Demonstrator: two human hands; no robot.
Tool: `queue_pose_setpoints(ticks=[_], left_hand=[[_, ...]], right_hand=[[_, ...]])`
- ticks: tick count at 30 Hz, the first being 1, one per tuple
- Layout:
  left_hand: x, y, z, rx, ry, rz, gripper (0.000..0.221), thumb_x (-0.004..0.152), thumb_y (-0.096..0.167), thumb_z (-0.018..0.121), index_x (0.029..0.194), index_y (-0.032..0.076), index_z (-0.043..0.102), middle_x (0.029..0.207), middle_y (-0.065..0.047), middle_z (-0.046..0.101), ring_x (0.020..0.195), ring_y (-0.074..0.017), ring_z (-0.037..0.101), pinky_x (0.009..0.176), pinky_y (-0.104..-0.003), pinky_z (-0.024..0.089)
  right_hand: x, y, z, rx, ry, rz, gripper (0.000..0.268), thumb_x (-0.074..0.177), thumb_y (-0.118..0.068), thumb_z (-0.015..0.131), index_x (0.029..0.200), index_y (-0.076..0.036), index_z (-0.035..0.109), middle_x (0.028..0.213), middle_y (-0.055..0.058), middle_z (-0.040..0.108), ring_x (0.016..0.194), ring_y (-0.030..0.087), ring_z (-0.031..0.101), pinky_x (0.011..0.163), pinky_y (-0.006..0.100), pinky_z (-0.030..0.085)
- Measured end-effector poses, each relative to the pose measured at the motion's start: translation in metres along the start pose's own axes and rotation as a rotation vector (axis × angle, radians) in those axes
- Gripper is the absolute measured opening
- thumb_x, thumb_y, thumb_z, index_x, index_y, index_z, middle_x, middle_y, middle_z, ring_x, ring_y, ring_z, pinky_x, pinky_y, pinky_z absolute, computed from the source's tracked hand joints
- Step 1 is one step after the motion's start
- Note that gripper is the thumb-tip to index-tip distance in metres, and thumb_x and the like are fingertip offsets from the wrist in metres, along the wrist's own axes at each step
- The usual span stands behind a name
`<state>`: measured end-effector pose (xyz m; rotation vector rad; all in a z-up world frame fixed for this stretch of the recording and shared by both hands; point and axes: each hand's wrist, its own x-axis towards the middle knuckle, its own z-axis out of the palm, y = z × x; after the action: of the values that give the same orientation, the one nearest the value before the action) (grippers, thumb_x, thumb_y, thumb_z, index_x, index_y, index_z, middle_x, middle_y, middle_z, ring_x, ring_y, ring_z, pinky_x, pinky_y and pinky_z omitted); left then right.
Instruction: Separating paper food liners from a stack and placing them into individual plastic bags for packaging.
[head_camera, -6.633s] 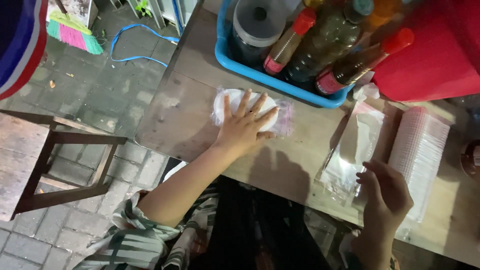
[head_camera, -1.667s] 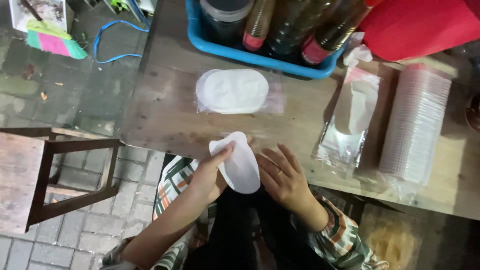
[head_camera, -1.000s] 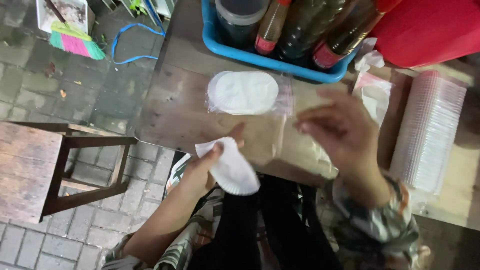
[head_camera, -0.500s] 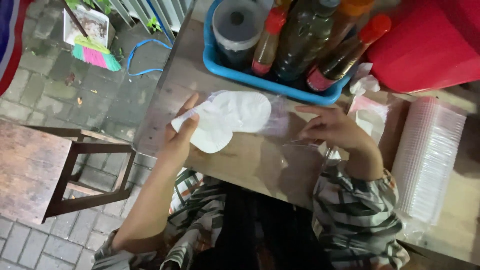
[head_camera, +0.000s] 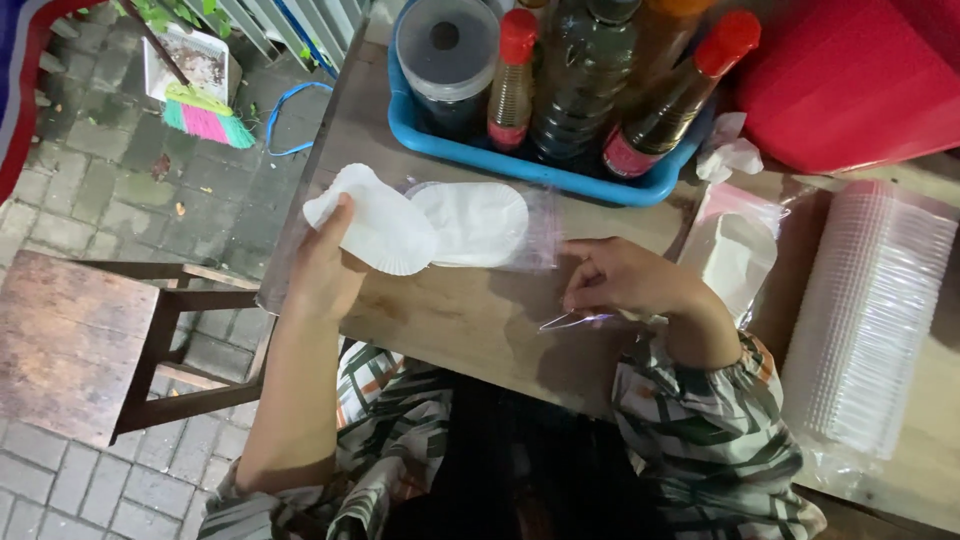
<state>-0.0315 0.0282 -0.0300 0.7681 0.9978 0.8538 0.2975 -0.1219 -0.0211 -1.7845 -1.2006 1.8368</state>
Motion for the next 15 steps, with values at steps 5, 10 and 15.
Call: queue_pose_setpoints(ticks=[5, 10, 15], left_hand=[[0.005, 0.005, 0.0, -0.052, 0.039, -0.099, 0.066, 0.098, 0.039, 0.069, 0.144, -0.002, 0.044, 0.153, -0.025, 0.048, 0.142, -0.0454, 0.045, 0.108, -0.074, 0.038], [-0.011, 0.02, 0.026, 0.104, 0.048, -0.104, 0.093, 0.092, 0.046, 0.076, 0.149, -0.009, 0.029, 0.157, -0.031, 0.036, 0.149, -0.0448, 0.031, 0.113, -0.068, 0.031], [-0.016, 0.025, 0.042, 0.118, 0.046, -0.077, 0.098, 0.091, 0.044, 0.077, 0.151, -0.013, 0.024, 0.16, -0.033, 0.029, 0.151, -0.0461, 0.023, 0.114, -0.07, 0.025]], right_hand=[[0.0, 0.003, -0.003, 0.084, 0.006, -0.018, 0.081, 0.084, 0.001, 0.075, 0.158, -0.007, 0.041, 0.089, 0.025, 0.077, 0.067, 0.028, 0.072, 0.061, 0.039, 0.065], [-0.008, -0.009, -0.002, 0.1, 0.02, -0.023, 0.08, 0.085, 0.002, 0.073, 0.157, -0.006, 0.041, 0.09, 0.026, 0.076, 0.07, 0.029, 0.072, 0.064, 0.041, 0.065], [-0.009, -0.011, 0.001, 0.102, 0.039, -0.004, 0.075, 0.086, -0.001, 0.073, 0.155, -0.008, 0.047, 0.089, 0.024, 0.076, 0.07, 0.028, 0.071, 0.065, 0.04, 0.065]])
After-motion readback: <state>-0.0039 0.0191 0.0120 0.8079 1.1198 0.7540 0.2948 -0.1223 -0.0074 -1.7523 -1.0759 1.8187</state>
